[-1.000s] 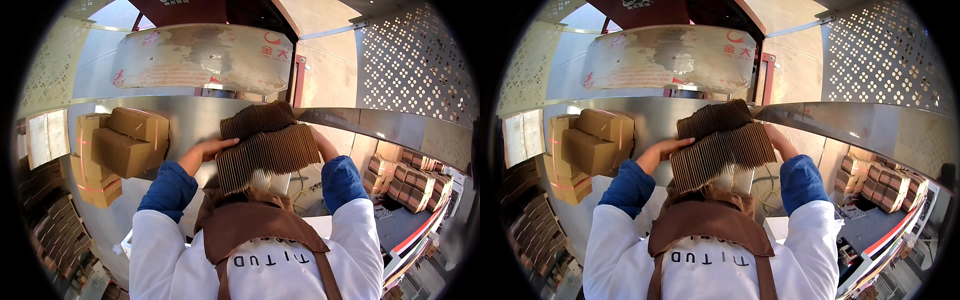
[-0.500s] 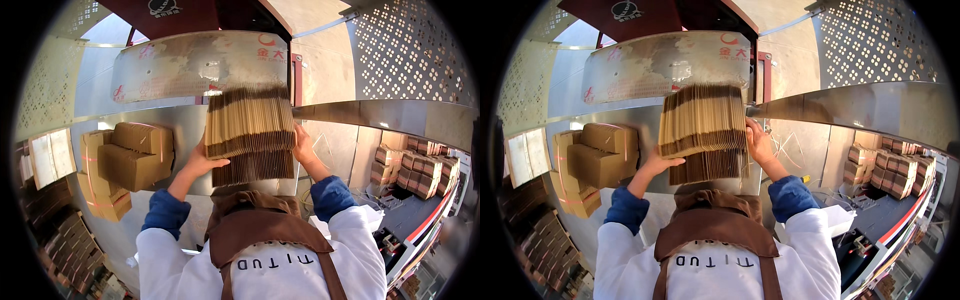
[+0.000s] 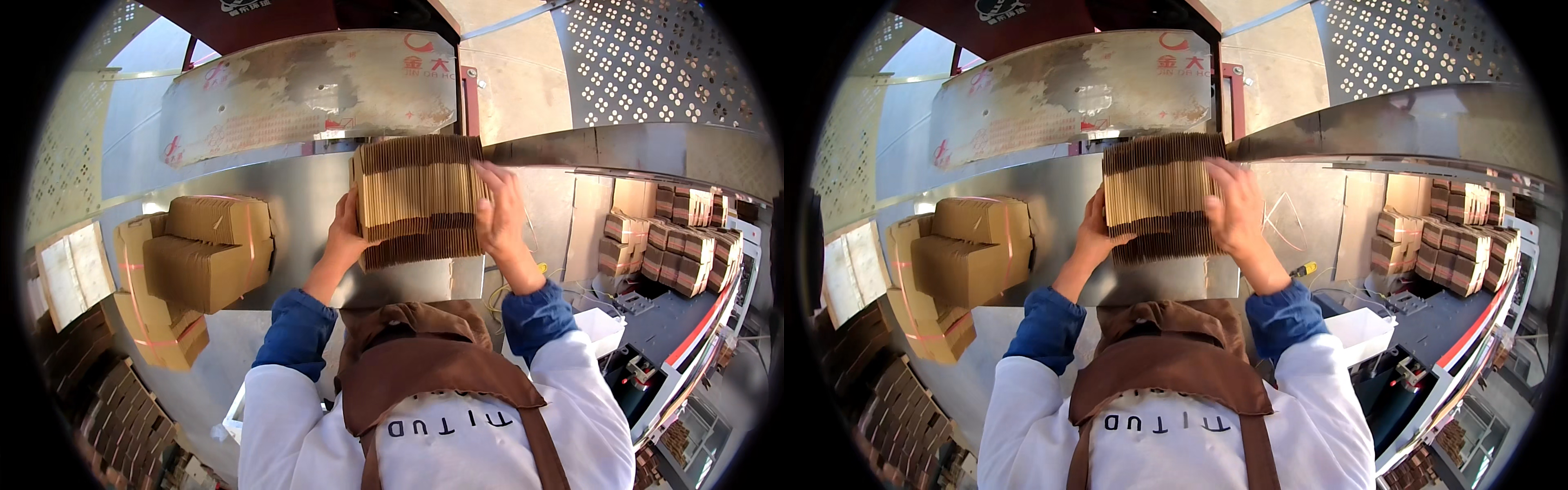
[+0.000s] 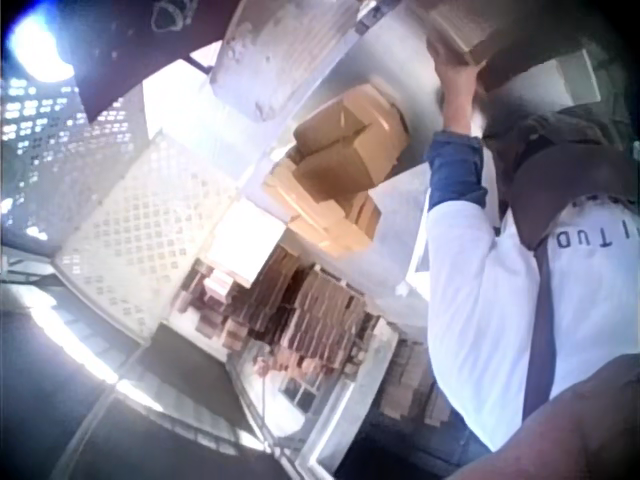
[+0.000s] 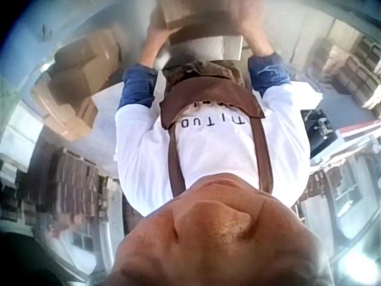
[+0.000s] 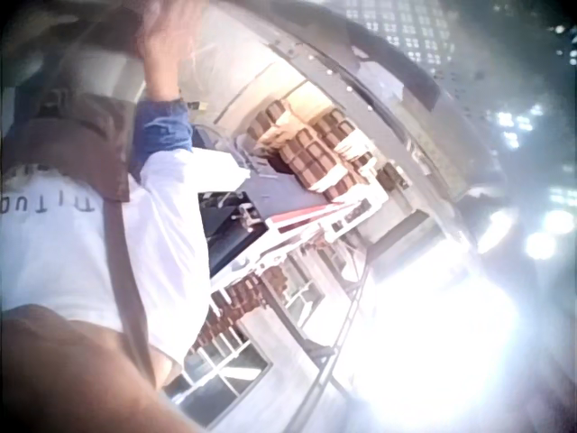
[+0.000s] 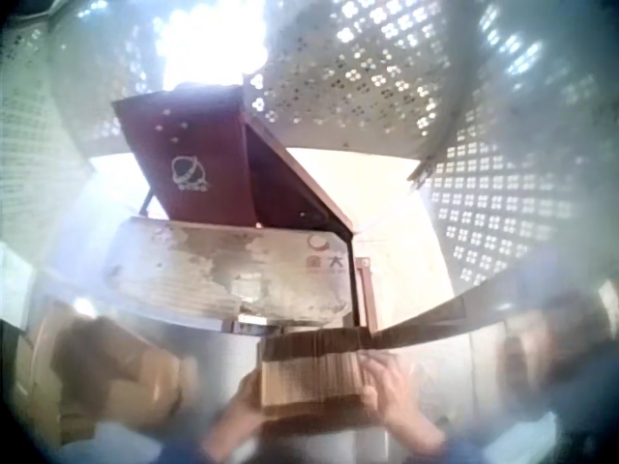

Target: The person stacks flat cardboard pieces, places them into a strapping machine, and secures them with pink plastic straps. The person then removes the bundled cardboard and stacks it with other finished bundles.

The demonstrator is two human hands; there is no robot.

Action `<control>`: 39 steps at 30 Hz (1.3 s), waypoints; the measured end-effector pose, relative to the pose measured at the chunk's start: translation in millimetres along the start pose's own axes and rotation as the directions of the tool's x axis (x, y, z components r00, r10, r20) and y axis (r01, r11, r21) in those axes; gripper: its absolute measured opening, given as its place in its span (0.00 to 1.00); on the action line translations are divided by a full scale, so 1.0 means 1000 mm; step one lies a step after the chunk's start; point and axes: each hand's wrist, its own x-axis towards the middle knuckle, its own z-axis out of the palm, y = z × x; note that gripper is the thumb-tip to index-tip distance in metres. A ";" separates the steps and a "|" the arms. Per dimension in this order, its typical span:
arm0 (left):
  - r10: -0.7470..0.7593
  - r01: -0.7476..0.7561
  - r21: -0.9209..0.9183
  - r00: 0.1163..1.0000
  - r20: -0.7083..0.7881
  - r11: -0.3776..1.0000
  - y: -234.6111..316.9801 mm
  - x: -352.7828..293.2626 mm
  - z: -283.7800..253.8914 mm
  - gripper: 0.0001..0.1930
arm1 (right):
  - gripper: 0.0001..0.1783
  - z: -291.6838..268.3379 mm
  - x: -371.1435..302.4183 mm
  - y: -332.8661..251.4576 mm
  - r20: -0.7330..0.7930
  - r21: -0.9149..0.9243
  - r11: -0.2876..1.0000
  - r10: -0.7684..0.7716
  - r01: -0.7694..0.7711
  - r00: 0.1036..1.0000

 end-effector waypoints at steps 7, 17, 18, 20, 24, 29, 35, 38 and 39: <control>-0.004 0.005 0.067 1.000 -0.005 0.998 -0.007 0.004 0.006 0.62 | 0.42 0.105 0.050 -0.016 0.442 -0.098 0.890 -0.361 0.444 0.821; -0.103 0.121 -0.297 0.992 0.077 0.947 -0.013 0.004 0.012 0.59 | 0.41 0.053 0.051 0.055 0.428 -0.099 0.926 -0.290 0.363 0.856; -0.137 0.165 -0.312 0.984 0.112 0.936 -0.007 0.004 0.009 0.59 | 0.41 0.053 0.052 0.052 0.398 -0.025 0.937 -0.312 0.350 0.863; -0.077 0.087 -0.373 0.996 0.042 0.924 -0.029 0.001 0.018 0.58 | 0.40 0.047 0.059 0.032 0.327 0.138 0.934 -0.356 0.328 0.876; -0.015 0.008 -0.074 0.995 -0.100 0.997 -0.013 -0.002 0.015 0.53 | 0.18 -0.008 -0.008 0.024 0.000 -0.024 0.996 -0.085 0.085 0.996; 0.009 -0.008 0.009 0.988 -0.154 1.000 -0.007 -0.006 0.025 0.54 | 0.26 0.005 -0.135 0.061 0.056 0.152 0.655 0.742 -0.740 0.668; -0.079 0.037 -0.243 0.983 -0.166 0.969 -0.010 -0.007 0.028 0.48 | 0.44 0.038 -0.152 0.054 0.419 -0.063 0.707 0.659 -0.704 0.625; -0.070 0.045 -0.164 0.986 -0.151 0.985 -0.013 -0.008 0.025 0.47 | 0.38 0.043 -0.153 0.055 0.454 0.048 0.671 0.645 -0.740 0.614; -0.079 0.054 -0.166 0.986 -0.146 0.985 -0.014 -0.008 0.024 0.47 | 0.35 0.043 -0.152 0.055 0.461 0.026 0.667 0.653 -0.745 0.601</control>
